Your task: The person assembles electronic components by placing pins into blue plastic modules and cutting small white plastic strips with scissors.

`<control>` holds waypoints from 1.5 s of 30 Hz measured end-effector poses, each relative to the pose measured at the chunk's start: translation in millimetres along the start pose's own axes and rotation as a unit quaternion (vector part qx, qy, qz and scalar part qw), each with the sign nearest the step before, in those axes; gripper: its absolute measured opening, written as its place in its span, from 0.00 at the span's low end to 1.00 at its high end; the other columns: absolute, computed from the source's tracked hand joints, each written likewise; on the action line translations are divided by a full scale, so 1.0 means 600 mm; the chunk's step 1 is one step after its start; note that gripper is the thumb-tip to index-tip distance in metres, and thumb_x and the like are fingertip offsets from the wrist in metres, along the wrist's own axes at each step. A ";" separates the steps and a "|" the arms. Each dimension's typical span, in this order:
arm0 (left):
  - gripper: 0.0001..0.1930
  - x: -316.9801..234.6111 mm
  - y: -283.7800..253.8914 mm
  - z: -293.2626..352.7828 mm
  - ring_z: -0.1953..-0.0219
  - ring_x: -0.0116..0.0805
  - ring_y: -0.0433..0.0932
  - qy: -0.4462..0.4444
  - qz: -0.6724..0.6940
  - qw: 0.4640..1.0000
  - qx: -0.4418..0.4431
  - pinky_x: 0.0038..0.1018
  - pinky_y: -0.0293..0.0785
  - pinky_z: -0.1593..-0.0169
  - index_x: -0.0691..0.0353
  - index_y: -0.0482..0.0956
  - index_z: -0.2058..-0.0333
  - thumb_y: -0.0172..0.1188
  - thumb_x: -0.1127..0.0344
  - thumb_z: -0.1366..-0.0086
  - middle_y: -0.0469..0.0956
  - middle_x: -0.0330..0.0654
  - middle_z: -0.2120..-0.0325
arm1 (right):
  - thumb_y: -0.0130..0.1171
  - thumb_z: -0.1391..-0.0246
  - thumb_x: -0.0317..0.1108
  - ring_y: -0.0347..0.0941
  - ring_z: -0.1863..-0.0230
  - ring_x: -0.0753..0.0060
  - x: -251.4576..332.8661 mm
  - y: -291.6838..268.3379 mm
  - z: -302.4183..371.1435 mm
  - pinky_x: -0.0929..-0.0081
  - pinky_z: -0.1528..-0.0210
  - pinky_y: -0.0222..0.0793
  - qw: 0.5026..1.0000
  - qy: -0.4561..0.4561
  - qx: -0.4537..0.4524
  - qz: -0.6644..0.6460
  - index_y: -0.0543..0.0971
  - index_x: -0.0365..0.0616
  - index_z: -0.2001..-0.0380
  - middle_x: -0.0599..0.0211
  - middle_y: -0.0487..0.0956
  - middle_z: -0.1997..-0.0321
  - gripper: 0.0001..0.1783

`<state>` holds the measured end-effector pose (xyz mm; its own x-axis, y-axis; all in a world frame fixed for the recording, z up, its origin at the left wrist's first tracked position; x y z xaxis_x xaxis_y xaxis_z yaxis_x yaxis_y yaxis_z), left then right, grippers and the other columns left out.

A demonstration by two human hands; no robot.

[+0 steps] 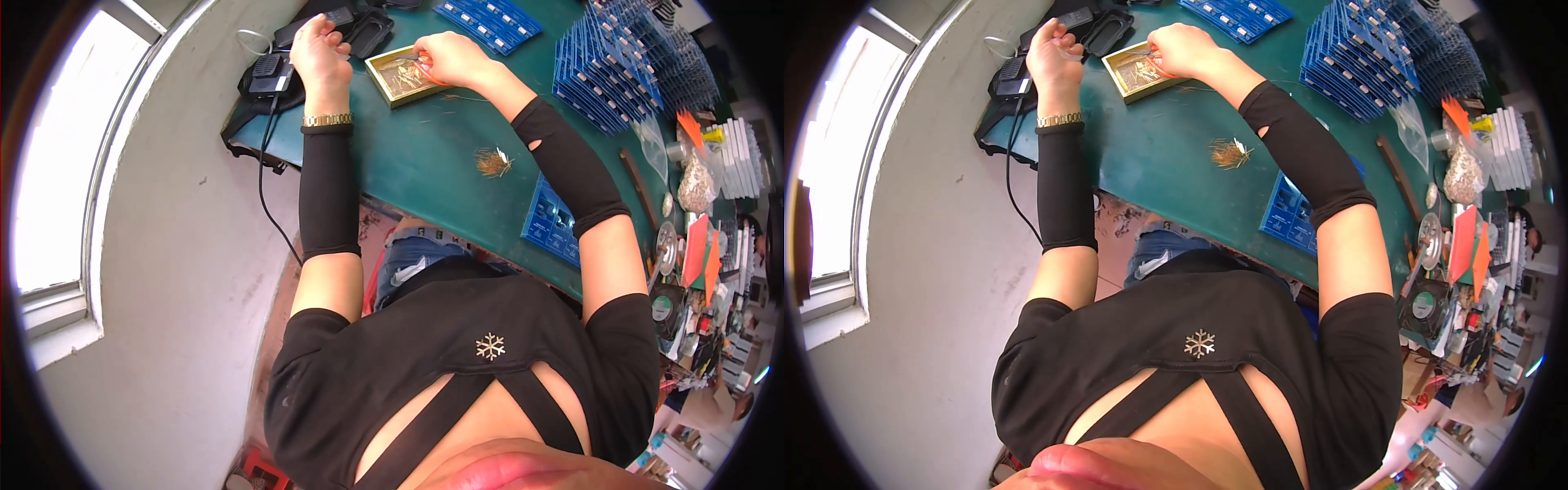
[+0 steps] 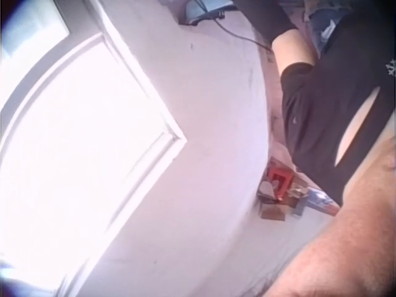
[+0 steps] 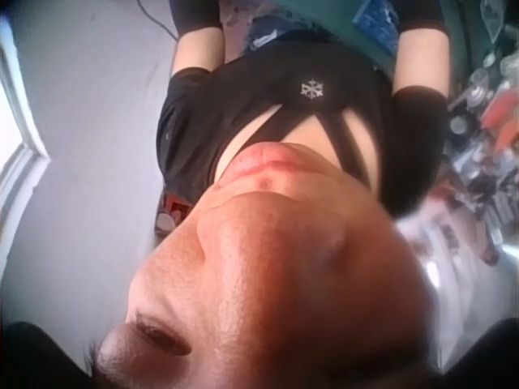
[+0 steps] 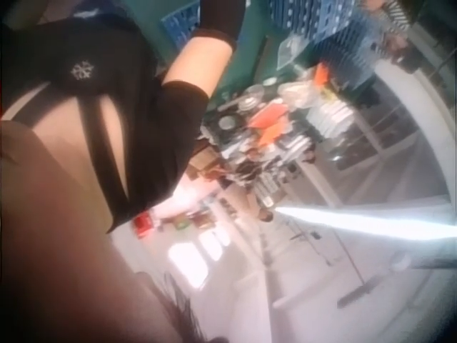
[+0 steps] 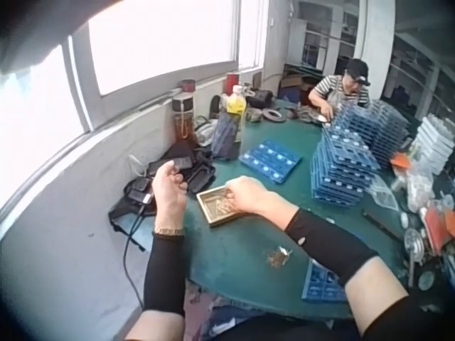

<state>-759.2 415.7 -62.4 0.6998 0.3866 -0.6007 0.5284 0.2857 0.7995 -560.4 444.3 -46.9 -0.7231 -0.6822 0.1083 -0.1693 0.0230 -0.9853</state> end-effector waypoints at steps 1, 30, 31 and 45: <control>0.04 0.008 0.004 0.002 0.81 0.22 0.64 -0.008 -0.005 1.000 0.000 0.20 0.57 0.80 0.59 0.71 0.68 0.57 0.71 0.41 0.70 0.36 0.76 | 0.65 0.52 0.38 0.78 0.58 0.53 -0.003 0.002 0.001 0.62 0.57 0.73 1.000 -0.001 0.000 0.000 0.79 0.46 0.58 0.57 0.82 0.62 0.17; 0.10 0.090 0.052 0.051 0.74 0.25 0.77 0.226 -0.615 0.724 0.215 0.22 0.73 0.66 0.61 0.84 0.62 0.62 0.65 0.40 0.81 0.40 0.75 | 0.53 0.46 0.17 0.77 0.57 0.76 -0.086 -0.003 0.034 0.81 0.52 0.72 0.889 0.006 -0.180 -0.421 0.73 0.34 0.49 0.63 0.80 0.57 0.20; 0.10 0.090 0.051 0.050 0.73 0.24 0.77 0.199 -0.607 0.740 0.211 0.22 0.73 0.66 0.61 0.84 0.62 0.62 0.65 0.40 0.81 0.40 0.75 | 0.53 0.47 0.17 0.77 0.58 0.77 -0.086 -0.005 0.035 0.81 0.52 0.72 0.910 0.011 -0.189 -0.369 0.73 0.33 0.49 0.63 0.80 0.57 0.20; 0.16 0.081 0.058 0.059 0.74 0.22 0.75 0.136 -0.493 0.839 0.189 0.20 0.72 0.70 0.63 0.79 0.55 0.60 0.75 0.44 0.81 0.38 0.70 | 0.59 0.46 0.22 0.78 0.61 0.81 -0.075 -0.014 0.031 0.82 0.56 0.72 0.901 0.000 -0.241 -0.361 0.76 0.38 0.51 0.65 0.82 0.62 0.17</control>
<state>-689.6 413.1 -64.2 -0.2741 0.3257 -0.9049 0.9363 0.3052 -0.1737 -514.0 461.5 -46.1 -0.3083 -0.6460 0.6983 -0.8670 -0.1114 -0.4858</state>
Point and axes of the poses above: each hand's wrist, its own z-axis away from the middle knuckle, its own y-axis out of the palm, x = y × z, the point moved 3 cm from there along -z, towards the middle knuckle
